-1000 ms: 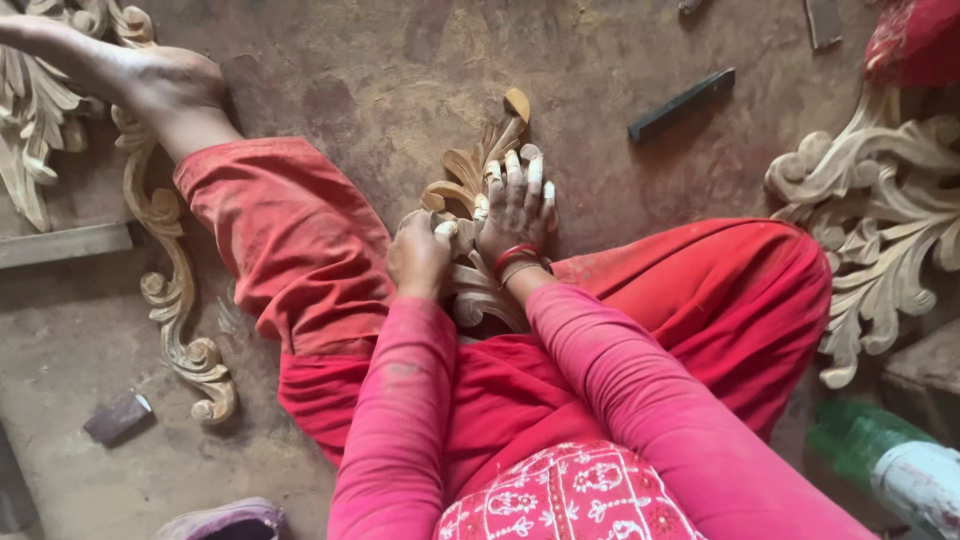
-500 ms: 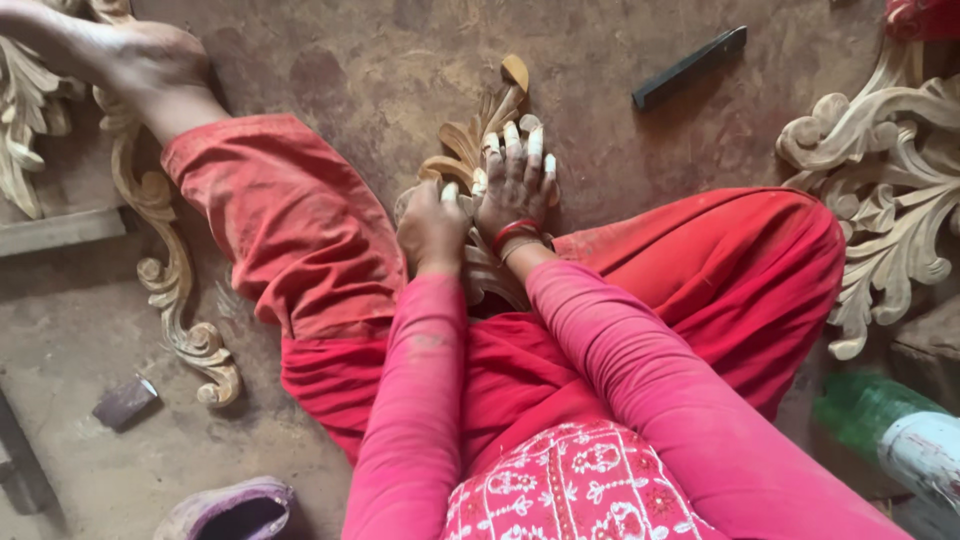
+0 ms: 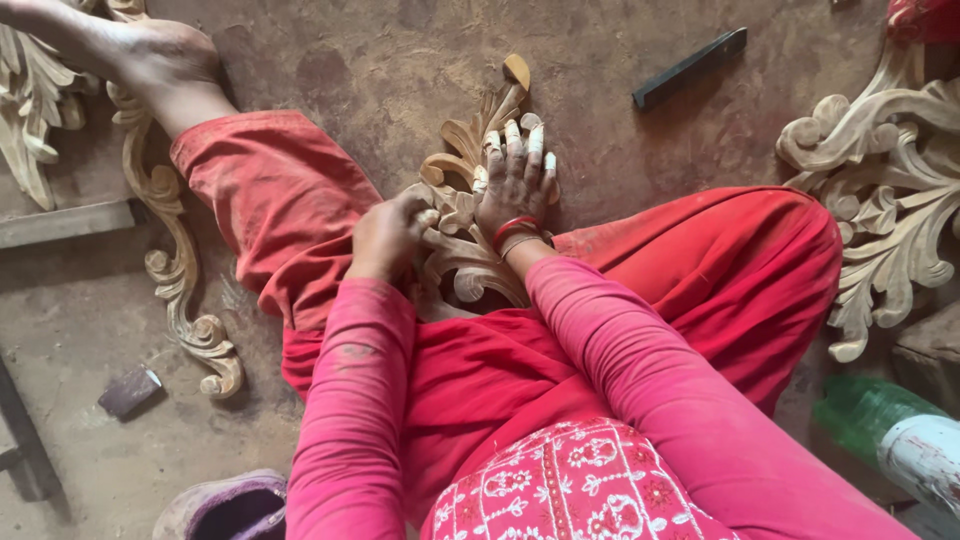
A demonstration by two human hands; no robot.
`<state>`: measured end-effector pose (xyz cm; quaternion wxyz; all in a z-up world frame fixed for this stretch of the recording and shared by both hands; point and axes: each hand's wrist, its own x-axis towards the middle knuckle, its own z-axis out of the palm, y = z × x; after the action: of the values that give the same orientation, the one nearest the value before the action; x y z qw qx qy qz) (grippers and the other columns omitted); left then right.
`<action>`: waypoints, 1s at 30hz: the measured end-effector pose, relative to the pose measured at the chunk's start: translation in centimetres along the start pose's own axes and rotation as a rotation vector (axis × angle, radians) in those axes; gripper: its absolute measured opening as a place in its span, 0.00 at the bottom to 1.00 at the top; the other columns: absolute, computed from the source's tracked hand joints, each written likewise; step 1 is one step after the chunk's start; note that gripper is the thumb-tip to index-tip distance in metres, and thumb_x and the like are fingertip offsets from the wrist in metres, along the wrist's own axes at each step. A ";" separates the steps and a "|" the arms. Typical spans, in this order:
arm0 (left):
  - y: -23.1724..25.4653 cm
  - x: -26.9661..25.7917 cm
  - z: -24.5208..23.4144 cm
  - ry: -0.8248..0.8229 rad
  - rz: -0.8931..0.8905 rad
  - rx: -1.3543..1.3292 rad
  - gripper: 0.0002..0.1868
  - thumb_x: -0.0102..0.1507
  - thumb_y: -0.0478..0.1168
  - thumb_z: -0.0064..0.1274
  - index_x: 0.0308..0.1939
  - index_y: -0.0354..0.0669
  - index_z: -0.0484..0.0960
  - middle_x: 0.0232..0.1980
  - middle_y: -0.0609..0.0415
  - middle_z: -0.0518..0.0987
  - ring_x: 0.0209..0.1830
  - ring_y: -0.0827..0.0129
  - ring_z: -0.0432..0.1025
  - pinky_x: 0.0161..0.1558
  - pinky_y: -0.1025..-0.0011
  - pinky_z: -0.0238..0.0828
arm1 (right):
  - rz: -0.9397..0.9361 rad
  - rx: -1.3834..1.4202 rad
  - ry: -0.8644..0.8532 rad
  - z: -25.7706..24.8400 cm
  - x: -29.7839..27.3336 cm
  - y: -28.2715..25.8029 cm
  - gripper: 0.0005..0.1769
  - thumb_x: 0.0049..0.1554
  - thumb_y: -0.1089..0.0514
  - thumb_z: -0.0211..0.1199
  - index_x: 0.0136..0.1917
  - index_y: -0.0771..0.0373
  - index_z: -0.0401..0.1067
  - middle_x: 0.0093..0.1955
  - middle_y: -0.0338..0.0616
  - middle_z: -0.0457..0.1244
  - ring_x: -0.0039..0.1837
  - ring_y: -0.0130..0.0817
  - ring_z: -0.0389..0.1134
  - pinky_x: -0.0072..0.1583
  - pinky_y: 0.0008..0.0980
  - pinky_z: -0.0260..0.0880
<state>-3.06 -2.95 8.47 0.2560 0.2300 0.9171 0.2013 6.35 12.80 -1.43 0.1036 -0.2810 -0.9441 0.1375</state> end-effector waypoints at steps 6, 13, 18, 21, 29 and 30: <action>-0.2 0.1 3.1 0.118 0.186 0.174 0.09 0.65 0.49 0.57 0.41 0.50 0.82 0.40 0.49 0.84 0.37 0.51 0.79 0.38 0.54 0.74 | -0.006 -0.013 -0.015 -0.3 -0.7 0.0 0.31 0.65 0.44 0.52 0.77 0.56 0.60 0.82 0.51 0.48 0.83 0.58 0.42 0.77 0.61 0.41; -1.5 0.7 3.9 0.096 0.217 0.210 0.09 0.63 0.48 0.58 0.42 0.50 0.82 0.38 0.49 0.83 0.35 0.51 0.79 0.36 0.54 0.74 | -0.041 -0.026 0.050 -0.7 -0.7 0.0 0.29 0.66 0.45 0.53 0.77 0.55 0.61 0.82 0.49 0.48 0.84 0.57 0.42 0.77 0.60 0.43; -0.9 1.3 3.6 0.208 0.338 0.245 0.08 0.60 0.43 0.57 0.42 0.48 0.83 0.40 0.48 0.83 0.33 0.51 0.79 0.33 0.56 0.75 | -0.018 -0.055 0.057 -0.3 -0.5 -0.4 0.30 0.65 0.44 0.54 0.77 0.54 0.61 0.83 0.48 0.49 0.84 0.54 0.42 0.78 0.60 0.44; 0.7 1.2 3.4 0.480 0.356 0.054 0.08 0.63 0.44 0.56 0.42 0.47 0.83 0.39 0.49 0.83 0.36 0.54 0.79 0.38 0.60 0.75 | -0.016 -0.059 0.062 -0.6 0.0 -0.4 0.29 0.64 0.43 0.53 0.75 0.54 0.62 0.82 0.47 0.49 0.83 0.54 0.43 0.77 0.60 0.44; 1.0 0.5 4.6 0.400 0.122 -0.997 0.15 0.73 0.48 0.50 0.47 0.41 0.83 0.40 0.55 0.82 0.37 0.76 0.74 0.40 0.76 0.71 | -0.088 0.620 -0.187 -1.8 1.0 2.5 0.24 0.61 0.45 0.63 0.65 0.60 0.71 0.70 0.51 0.61 0.72 0.49 0.58 0.72 0.51 0.56; 0.9 0.5 5.4 0.356 0.225 -1.167 0.14 0.74 0.47 0.50 0.48 0.40 0.83 0.43 0.56 0.82 0.40 0.78 0.72 0.43 0.77 0.71 | -0.101 0.798 -0.277 -1.9 0.6 2.8 0.25 0.60 0.47 0.66 0.65 0.62 0.71 0.65 0.50 0.63 0.68 0.44 0.63 0.69 0.47 0.62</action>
<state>-0.16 -0.56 4.49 0.1600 0.1106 0.6546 0.7305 7.79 15.77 -0.49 0.0831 -0.1509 -0.8345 0.5234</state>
